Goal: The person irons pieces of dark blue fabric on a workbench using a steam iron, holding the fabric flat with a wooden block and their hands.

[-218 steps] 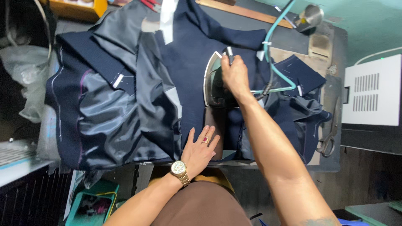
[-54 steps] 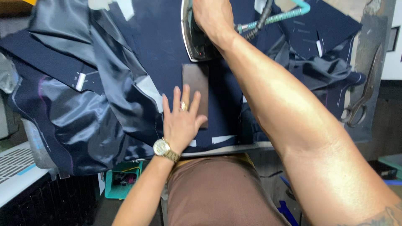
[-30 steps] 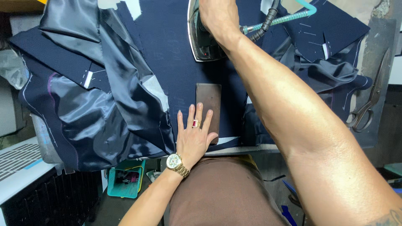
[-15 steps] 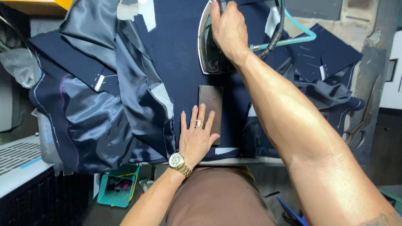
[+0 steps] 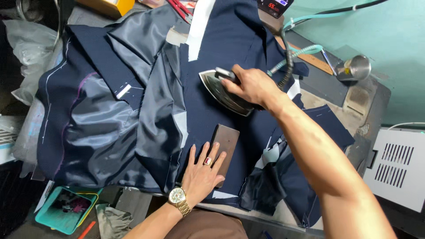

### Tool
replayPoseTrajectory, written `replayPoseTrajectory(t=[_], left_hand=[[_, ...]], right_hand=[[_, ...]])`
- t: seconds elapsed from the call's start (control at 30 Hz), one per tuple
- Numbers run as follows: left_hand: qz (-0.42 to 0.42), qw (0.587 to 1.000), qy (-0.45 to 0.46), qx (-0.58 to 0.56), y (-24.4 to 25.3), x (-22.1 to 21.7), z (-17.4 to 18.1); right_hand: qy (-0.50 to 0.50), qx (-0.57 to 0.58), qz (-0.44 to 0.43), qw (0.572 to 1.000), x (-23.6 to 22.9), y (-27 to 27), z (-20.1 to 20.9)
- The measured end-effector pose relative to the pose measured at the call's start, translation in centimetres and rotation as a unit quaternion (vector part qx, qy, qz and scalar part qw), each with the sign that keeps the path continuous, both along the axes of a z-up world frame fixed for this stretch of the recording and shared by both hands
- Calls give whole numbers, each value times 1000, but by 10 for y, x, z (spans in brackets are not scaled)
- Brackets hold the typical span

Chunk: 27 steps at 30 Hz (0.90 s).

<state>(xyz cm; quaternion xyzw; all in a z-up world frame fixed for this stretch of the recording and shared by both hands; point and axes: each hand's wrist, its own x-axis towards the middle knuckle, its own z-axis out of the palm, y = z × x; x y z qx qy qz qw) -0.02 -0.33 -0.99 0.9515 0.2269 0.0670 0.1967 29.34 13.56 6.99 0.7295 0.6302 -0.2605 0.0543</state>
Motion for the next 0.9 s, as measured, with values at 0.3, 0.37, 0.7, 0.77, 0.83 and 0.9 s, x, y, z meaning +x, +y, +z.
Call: replayPoseTrajectory(t=[0.3,0.37,0.7,0.77,0.83,0.9], left_hand=[[-7,1000,23,-2,-2,0,0],[-3,1000,16,-1,-2,1,-2],[-12,999,-11,31,0,0,-5],[-8,999,-9,35,-1,0,-6],[-10,999,-8,40,-1,0,-7],[-9,999,-4,44,-3,1,-7]], right_hand=[[-1,107,-177,978,10,52,-18],[22,146,-226,963,18,46,-27],[-3,20,-34,999,-2,-51,-4],[-36,0,-15,999,2,-68,-4],[-46,0,-35,998,10,-73,-1],[-52,0,-50,997,23,-76,-3]])
